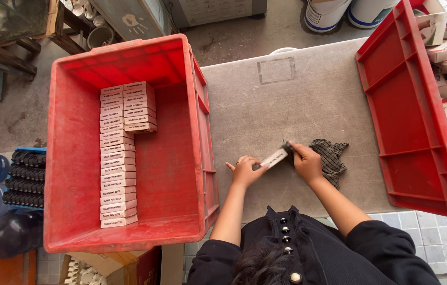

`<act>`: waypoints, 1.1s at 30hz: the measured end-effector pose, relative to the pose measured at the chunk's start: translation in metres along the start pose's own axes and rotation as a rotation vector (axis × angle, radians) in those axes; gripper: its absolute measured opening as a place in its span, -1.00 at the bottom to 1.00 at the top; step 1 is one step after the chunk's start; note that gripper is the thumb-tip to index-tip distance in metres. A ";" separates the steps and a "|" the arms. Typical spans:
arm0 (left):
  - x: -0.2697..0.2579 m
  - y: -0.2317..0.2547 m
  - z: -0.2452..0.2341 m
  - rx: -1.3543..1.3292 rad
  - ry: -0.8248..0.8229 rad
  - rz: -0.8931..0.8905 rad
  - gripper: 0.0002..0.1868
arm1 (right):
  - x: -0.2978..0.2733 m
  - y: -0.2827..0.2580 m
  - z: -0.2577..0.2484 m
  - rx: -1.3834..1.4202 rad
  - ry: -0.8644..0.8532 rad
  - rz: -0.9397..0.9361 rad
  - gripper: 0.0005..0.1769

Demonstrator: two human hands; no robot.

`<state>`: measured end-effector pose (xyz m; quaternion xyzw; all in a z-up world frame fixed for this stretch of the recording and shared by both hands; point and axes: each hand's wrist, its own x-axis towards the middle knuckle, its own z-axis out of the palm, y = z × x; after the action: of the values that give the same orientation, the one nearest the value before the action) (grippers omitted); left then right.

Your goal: The person picks up small cardboard boxes one at a time from a large red bin and wipes them with a cloth before stacking them in another red bin.

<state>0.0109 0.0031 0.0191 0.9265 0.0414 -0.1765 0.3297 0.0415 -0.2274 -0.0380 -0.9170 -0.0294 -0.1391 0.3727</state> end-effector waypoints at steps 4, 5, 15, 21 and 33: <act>0.015 -0.021 0.021 0.020 0.005 -0.045 -0.49 | 0.004 -0.044 -0.001 0.001 0.024 -0.203 -0.56; 0.016 -0.026 0.028 0.057 0.064 0.008 -0.50 | -0.001 -0.044 0.006 -0.148 -0.111 -0.305 -0.48; 0.002 -0.024 0.061 0.140 0.331 0.127 -0.44 | -0.044 -0.080 0.014 -0.386 -0.227 -0.574 -0.16; -0.010 -0.008 0.067 -0.007 0.378 0.064 -0.42 | -0.027 -0.045 -0.015 -0.601 -0.239 -0.438 -0.12; -0.007 -0.010 0.078 -0.141 0.421 -0.026 -0.40 | -0.035 -0.050 -0.006 -0.644 -0.292 -0.394 -0.05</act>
<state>-0.0207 -0.0375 -0.0405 0.9169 0.1336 0.0198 0.3755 -0.0011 -0.1937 -0.0094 -0.9738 -0.2122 -0.0785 0.0248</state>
